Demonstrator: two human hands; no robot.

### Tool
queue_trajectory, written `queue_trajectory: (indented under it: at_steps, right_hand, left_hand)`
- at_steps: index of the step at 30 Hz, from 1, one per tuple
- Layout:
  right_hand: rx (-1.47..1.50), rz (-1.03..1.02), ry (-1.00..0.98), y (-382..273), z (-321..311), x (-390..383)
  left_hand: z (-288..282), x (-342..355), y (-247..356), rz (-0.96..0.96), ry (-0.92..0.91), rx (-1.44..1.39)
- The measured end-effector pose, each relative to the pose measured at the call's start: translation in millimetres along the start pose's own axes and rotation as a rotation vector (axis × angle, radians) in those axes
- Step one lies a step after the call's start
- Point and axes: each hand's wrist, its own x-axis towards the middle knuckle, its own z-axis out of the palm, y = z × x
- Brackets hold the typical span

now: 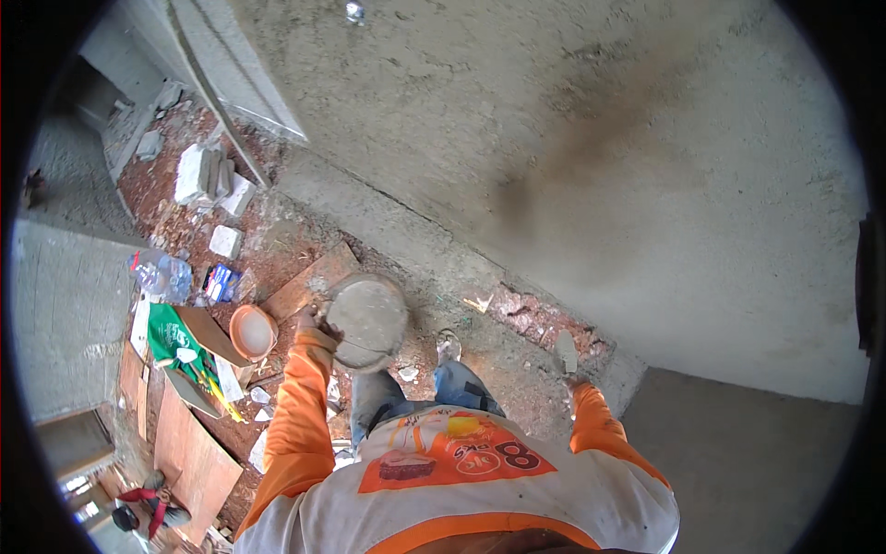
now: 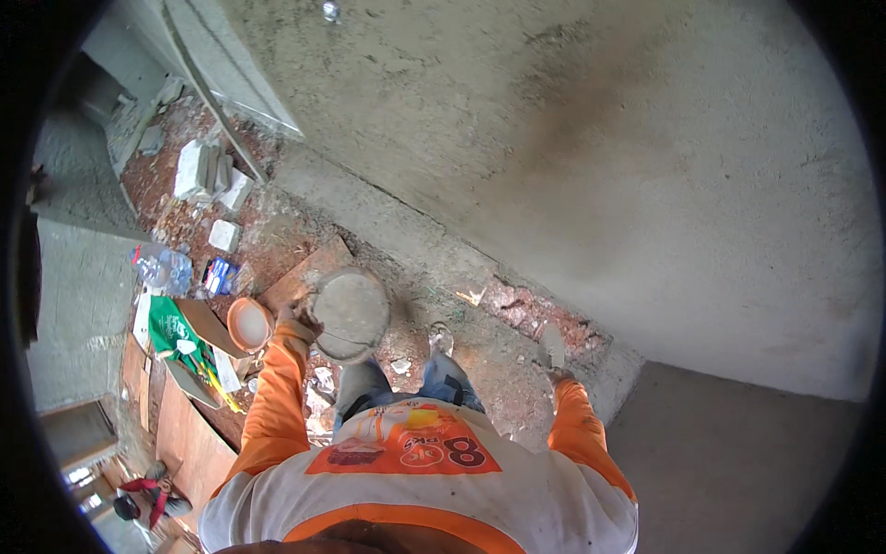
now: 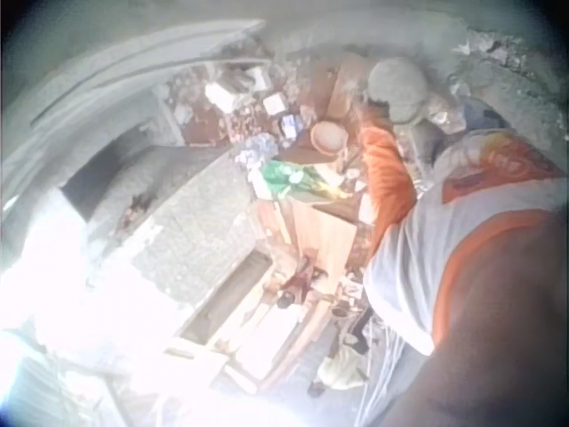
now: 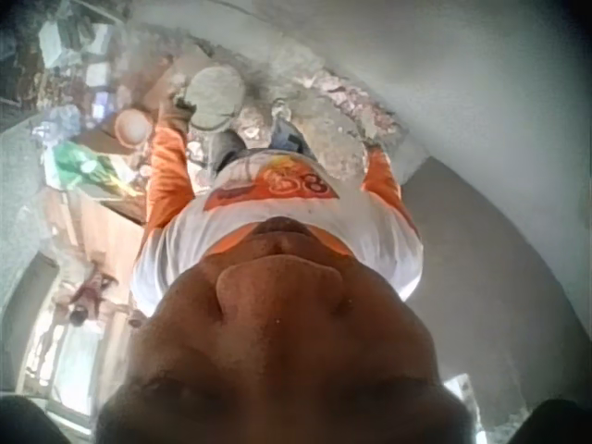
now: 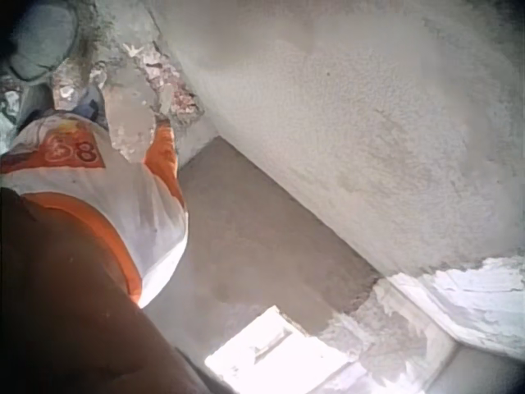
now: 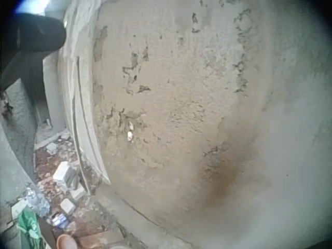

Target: The person scoops mortar from a bucket with a trowel and applies it onto the wall.

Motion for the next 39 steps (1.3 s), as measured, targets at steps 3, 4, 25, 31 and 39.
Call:
queue_trajectory:
  at_steps: [3, 4, 25, 31, 39]
  right_hand:
    - [-0.262, -0.508, -0.038, -32.5, 12.8, 24.2]
    - [-0.347, -0.494, -0.030, -58.7, 27.4, 18.0]
    - [-0.416, -0.564, 0.167, -286.8, 149.2, -74.8]
    - [-0.501, -0.584, 0.196, -287.9, 249.2, -54.4]
    - [-0.712, -0.423, -0.140, -380.5, 252.2, -183.5]
  left_hand:
    - [5.6, -59.7, -18.9, 0.005, -0.035, -0.008]
    - [11.3, -78.2, -23.7, 0.010, -0.035, -0.039]
    - [-82.5, -78.5, 121.8, 0.155, -0.003, -0.132]
    - [-112.7, -14.8, 208.7, 0.072, 0.130, -0.031]
    - [-122.4, -10.3, 327.5, 0.282, 0.059, -0.193]
